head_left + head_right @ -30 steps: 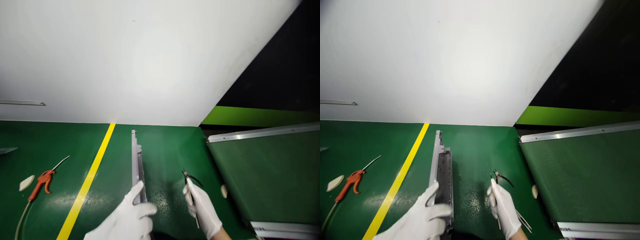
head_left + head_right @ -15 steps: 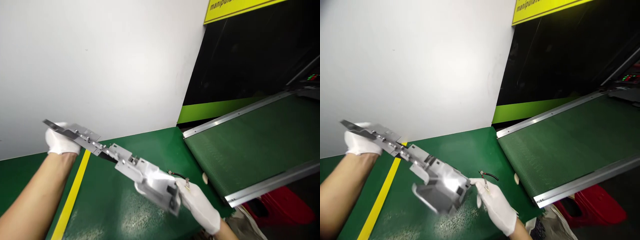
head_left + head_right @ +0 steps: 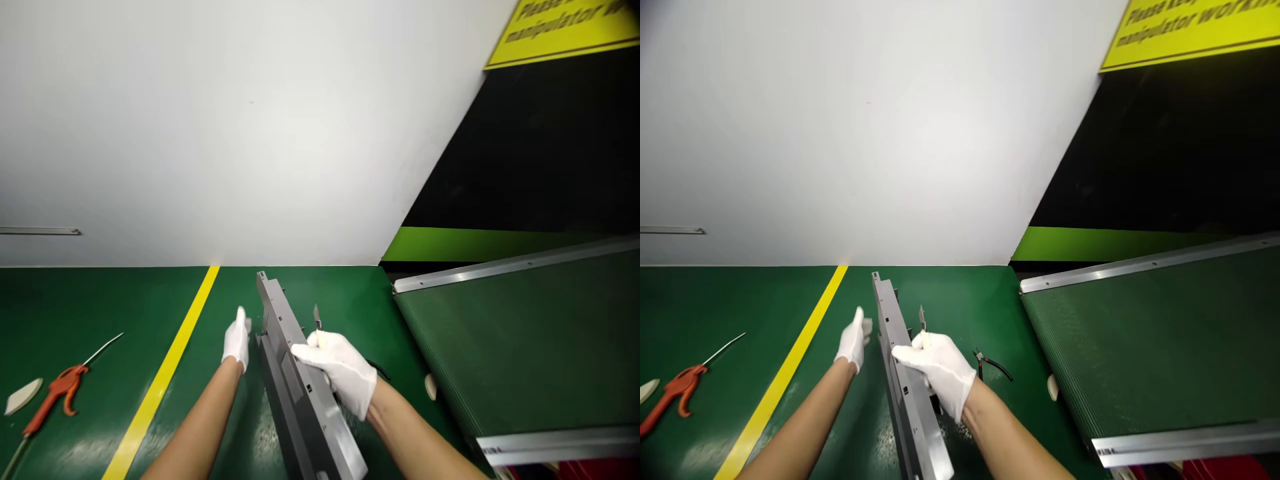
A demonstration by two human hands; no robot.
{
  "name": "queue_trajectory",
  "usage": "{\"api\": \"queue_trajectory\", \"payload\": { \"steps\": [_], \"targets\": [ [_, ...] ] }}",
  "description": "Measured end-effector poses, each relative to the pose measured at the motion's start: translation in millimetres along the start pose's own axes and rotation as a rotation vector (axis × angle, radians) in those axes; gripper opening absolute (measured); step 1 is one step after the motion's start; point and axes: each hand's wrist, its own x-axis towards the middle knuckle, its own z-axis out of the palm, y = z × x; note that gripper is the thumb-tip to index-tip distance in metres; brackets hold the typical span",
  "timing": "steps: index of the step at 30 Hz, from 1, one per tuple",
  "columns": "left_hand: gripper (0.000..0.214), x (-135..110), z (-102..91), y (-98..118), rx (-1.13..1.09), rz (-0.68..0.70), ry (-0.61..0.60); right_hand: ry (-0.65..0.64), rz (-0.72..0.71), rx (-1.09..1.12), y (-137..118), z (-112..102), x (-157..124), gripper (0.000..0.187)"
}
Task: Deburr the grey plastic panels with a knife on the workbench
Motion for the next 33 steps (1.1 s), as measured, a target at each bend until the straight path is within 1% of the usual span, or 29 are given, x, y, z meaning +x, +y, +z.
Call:
{"api": "queue_trajectory", "payload": {
  "steps": [1,2,4,5,6,7,8,10,12,13,15,18,20,23,28,30,33],
  "targets": [
    [0.067,1.6,1.8,16.4,-0.093,0.012,0.015,-0.019,0.028,0.014,3.8,5.3,5.1,0.046],
    [0.066,2.3,4.9,35.5,-0.198,0.068,-0.011,-0.042,0.054,0.007,5.3,10.7,8.1,0.046],
    [0.058,1.3,12.1,74.0,-0.291,0.228,-0.100,-0.107,0.042,-0.043,3.2,20.3,8.8,0.045],
    [0.050,0.4,14.9,90.1,-0.289,0.246,-0.183,-0.137,0.013,-0.076,1.1,23.4,6.8,0.043],
    [0.042,-0.4,16.4,102.5,-0.292,0.239,-0.268,-0.159,-0.020,-0.127,-0.7,24.5,3.4,0.041],
    [0.035,-0.9,16.5,110.9,-0.303,0.240,-0.327,-0.171,-0.056,-0.200,-1.6,23.1,-1.5,0.040],
    [0.033,-1.0,15.3,115.6,-0.316,0.245,-0.357,-0.165,-0.093,-0.282,-1.3,19.3,-7.8,0.038],
    [0.031,-0.3,10.1,116.6,-0.335,0.274,-0.350,-0.102,-0.155,-0.438,2.7,5.8,-24.0,0.043],
    [0.026,0.8,4.3,112.6,-0.323,0.279,-0.325,-0.043,-0.211,-0.564,8.7,-9.6,-43.3,0.049],
    [0.023,1.3,2.0,110.7,-0.315,0.269,-0.326,-0.036,-0.232,-0.627,11.1,-15.6,-53.3,0.050],
    [0.020,2.1,-0.5,108.8,-0.320,0.246,-0.327,-0.084,-0.237,-0.784,13.1,-21.6,-71.6,0.048],
    [0.019,2.5,-1.0,110.1,-0.339,0.227,-0.341,-0.205,-0.195,-0.978,10.0,-18.2,-91.0,0.051],
    [0.019,2.3,-0.9,111.4,-0.335,0.208,-0.376,-0.240,-0.182,-1.073,7.9,-13.4,-97.4,0.055],
    [0.019,1.6,-1.4,112.1,-0.331,0.197,-0.399,-0.217,-0.219,-1.213,10.0,-7.8,-99.5,0.058],
    [0.023,-1.6,-1.1,113.4,-0.365,0.144,-0.373,-0.153,-0.371,-1.404,18.5,-2.3,-99.5,0.055],
    [0.024,-3.6,-0.5,114.7,-0.373,0.115,-0.374,-0.130,-0.394,-1.460,18.5,-0.4,-101.8,0.055],
    [0.023,-5.9,1.3,116.3,-0.373,0.105,-0.374,-0.120,-0.388,-1.506,15.6,1.9,-106.5,0.053]
  ]
}}
